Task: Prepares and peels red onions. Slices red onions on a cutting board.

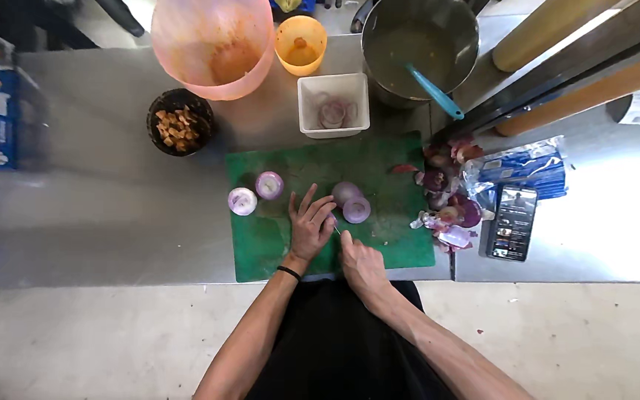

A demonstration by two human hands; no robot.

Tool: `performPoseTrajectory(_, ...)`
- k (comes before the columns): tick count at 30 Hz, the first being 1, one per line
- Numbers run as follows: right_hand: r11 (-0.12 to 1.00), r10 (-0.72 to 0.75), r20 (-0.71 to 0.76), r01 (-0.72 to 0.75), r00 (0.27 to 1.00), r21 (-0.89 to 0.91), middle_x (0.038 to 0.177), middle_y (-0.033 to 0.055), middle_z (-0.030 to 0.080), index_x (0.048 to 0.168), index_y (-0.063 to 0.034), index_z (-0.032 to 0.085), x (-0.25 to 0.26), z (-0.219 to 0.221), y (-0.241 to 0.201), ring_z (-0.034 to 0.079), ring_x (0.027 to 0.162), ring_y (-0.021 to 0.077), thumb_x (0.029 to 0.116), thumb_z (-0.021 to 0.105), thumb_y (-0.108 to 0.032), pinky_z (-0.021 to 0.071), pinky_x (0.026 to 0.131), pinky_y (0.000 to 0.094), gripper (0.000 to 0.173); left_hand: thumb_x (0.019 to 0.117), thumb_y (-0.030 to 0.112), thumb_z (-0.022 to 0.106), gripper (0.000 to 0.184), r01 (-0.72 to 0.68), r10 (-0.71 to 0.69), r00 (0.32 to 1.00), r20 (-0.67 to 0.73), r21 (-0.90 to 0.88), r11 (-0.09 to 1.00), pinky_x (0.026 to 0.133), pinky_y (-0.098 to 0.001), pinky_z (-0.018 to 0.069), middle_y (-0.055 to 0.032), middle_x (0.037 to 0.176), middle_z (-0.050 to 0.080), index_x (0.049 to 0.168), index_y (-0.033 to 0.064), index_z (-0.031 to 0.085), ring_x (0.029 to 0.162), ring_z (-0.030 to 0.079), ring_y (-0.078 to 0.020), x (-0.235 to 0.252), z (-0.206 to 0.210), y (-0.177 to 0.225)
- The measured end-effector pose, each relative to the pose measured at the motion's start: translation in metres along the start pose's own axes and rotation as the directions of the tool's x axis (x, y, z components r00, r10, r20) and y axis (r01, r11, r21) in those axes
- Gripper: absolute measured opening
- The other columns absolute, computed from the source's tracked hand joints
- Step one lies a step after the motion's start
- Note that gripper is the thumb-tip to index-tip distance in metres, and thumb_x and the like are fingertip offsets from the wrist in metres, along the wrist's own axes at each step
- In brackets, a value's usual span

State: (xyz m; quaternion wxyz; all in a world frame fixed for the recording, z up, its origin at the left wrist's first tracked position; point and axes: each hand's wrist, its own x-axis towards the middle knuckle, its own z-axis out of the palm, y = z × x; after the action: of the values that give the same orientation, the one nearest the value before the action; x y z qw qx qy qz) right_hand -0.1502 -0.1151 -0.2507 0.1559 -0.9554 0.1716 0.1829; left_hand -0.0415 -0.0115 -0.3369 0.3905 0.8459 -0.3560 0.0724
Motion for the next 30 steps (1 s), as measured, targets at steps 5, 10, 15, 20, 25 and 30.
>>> performPoseTrajectory(5, 1.0, 0.006, 0.03, -0.007, 1.0, 0.01, 0.08, 0.0154, 0.068, 0.116, -0.0036, 0.062, 0.004, -0.002, -0.003, 0.071, 0.068, 0.0343, 0.0988, 0.06, -0.01, 0.0559, 0.056, 0.0465, 0.019, 0.1075, 0.038, 0.034, 0.045, 0.014, -0.013, 0.999, -0.041, 0.019, 1.0, 0.122, -0.0622, 0.0138, -0.0043, 0.129, 0.07, 0.115, 0.015, 0.073, 0.145, 0.043, -0.0322, 0.001, 0.001, -0.002)
performPoseTrajectory(10, 0.998, -0.031, -0.048, 0.033, 0.998, 0.047, 0.076, 0.0164, 0.067, 0.112, -0.0014, 0.064, 0.009, 0.002, -0.007, 0.07, 0.065, 0.0355, 0.0985, 0.06, -0.008, 0.055, 0.054, 0.0469, 0.016, 0.1064, 0.033, 0.034, 0.044, 0.062, -0.06, 0.997, -0.056, 0.022, 0.998, 0.121, -0.0602, 0.0162, -0.0059, 0.13, 0.071, 0.114, 0.0124, 0.073, 0.144, 0.044, -0.0341, 0.0, -0.001, -0.001)
performPoseTrajectory(15, 0.999, 0.008, 0.03, -0.01, 1.0, 0.041, 0.082, 0.017, 0.069, 0.12, -0.0023, 0.062, 0.014, 0.001, -0.011, 0.071, 0.071, 0.0358, 0.1004, 0.058, -0.01, 0.057, 0.059, 0.0476, 0.022, 0.107, 0.036, 0.031, 0.049, 0.072, -0.072, 0.997, -0.012, 0.04, 0.997, 0.122, -0.0609, 0.0144, -0.0059, 0.137, 0.066, 0.123, 0.0124, 0.07, 0.147, 0.039, -0.0347, -0.001, -0.005, -0.001)
performPoseTrajectory(20, 1.0, -0.004, 0.006, 0.003, 1.0, 0.017, 0.081, 0.0163, 0.069, 0.119, -0.0011, 0.063, 0.015, 0.007, -0.009, 0.072, 0.07, 0.0346, 0.1013, 0.057, -0.01, 0.0572, 0.058, 0.0458, 0.021, 0.1048, 0.048, 0.039, 0.051, -0.02, 0.017, 0.999, 0.04, 0.075, 0.997, 0.122, -0.0585, 0.0146, -0.0087, 0.15, 0.055, 0.139, 0.0167, 0.061, 0.148, 0.038, -0.0292, -0.005, -0.005, -0.003)
performPoseTrajectory(25, 1.0, 0.003, 0.071, -0.004, 0.998, 0.019, 0.081, 0.0174, 0.069, 0.12, 0.0009, 0.061, 0.019, 0.004, -0.014, 0.072, 0.072, 0.0362, 0.1019, 0.056, -0.01, 0.0575, 0.06, 0.0476, 0.021, 0.103, 0.039, 0.053, 0.048, -0.043, 0.043, 0.995, 0.085, -0.004, 0.999, 0.119, -0.0488, 0.0362, -0.017, 0.139, 0.062, 0.132, 0.0024, 0.063, 0.138, 0.052, -0.0312, -0.005, -0.013, -0.006)
performPoseTrajectory(30, 0.999, 0.037, 0.134, -0.041, 0.99, 0.028, 0.088, 0.0218, 0.069, 0.125, 0.0028, 0.057, 0.031, 0.0, -0.025, 0.072, 0.079, 0.0401, 0.1045, 0.049, -0.005, 0.0578, 0.065, 0.0509, 0.023, 0.1048, 0.037, 0.05, 0.049, 0.008, -0.007, 0.994, 0.113, -0.008, 1.0, 0.121, -0.0511, 0.0305, -0.0178, 0.145, 0.058, 0.135, 0.0007, 0.061, 0.144, 0.045, -0.0333, -0.004, -0.019, -0.004)
